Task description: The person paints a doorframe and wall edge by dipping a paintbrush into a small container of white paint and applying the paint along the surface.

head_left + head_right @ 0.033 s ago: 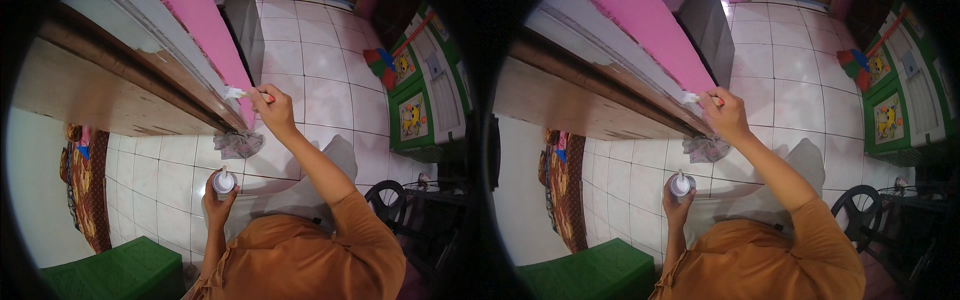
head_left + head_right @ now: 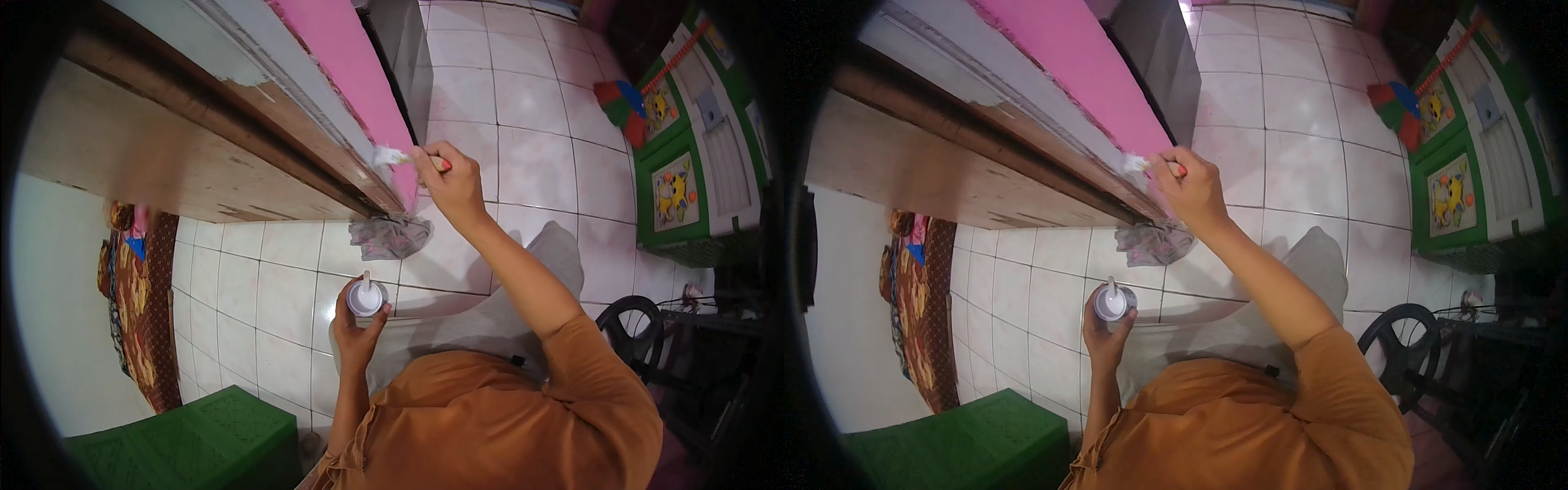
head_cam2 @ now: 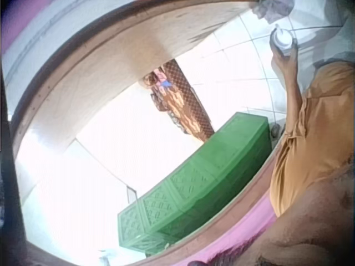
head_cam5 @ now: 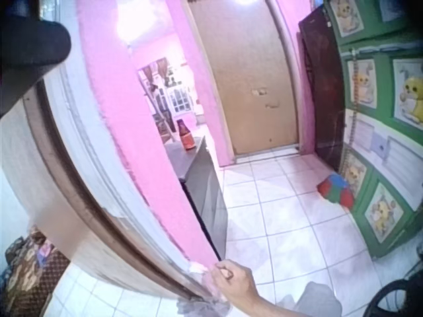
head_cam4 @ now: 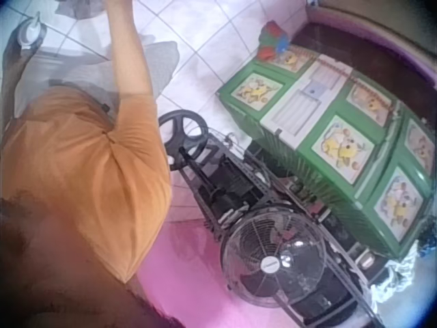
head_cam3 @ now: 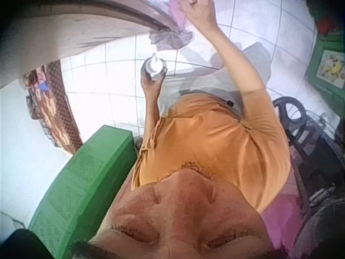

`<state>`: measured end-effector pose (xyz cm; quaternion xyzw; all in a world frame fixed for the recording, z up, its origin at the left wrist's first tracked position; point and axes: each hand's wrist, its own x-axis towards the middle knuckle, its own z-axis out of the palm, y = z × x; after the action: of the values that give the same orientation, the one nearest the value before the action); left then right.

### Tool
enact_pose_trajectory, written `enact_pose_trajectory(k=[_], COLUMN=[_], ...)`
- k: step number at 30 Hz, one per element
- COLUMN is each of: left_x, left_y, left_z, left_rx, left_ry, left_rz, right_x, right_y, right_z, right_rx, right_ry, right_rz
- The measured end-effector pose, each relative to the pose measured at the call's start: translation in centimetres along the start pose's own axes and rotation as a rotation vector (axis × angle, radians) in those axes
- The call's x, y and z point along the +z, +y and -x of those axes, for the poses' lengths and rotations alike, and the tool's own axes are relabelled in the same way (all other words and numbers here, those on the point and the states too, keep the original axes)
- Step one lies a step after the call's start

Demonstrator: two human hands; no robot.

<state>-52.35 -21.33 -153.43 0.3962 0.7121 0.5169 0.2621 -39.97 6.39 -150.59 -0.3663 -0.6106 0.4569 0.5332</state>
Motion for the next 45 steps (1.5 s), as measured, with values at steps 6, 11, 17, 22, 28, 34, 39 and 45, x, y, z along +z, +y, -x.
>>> enact_pose_trajectory(k=[6,11,17,22,28,34,39,45], left_x=[0.3,1.2,-0.6,-3.4,-7.0,-4.3,1.2,7.8], left_y=[1.3,2.0,3.2,2.6,1.0,0.2,-3.7,-12.4], left_z=[2.1,6.9,11.3,13.9,14.6,12.2,5.3,-3.1], left_rx=[0.007,0.017,0.032,0.029,0.160,0.131,0.113,0.055], left_ry=[0.002,0.041,0.066,0.042,0.000,-0.024,0.010,0.100], left_rz=[0.020,0.041,0.050,0.048,0.023,0.054,0.039,0.092], right_x=[-0.1,-1.4,-5.3,-5.7,-2.4,-2.3,-2.6,0.0], right_y=[7.1,3.5,-2.9,-0.8,0.9,5.8,16.1,33.5], right_z=[3.0,3.6,6.6,11.3,16.6,16.0,13.3,11.4], right_rx=[0.074,0.024,0.114,0.321,0.397,0.459,0.531,0.581], right_ry=[-0.057,-0.080,-0.061,-0.070,-0.055,-0.052,-0.088,-0.067], right_rz=[0.139,0.097,-0.162,-0.062,-0.105,-0.049,-0.042,0.069])
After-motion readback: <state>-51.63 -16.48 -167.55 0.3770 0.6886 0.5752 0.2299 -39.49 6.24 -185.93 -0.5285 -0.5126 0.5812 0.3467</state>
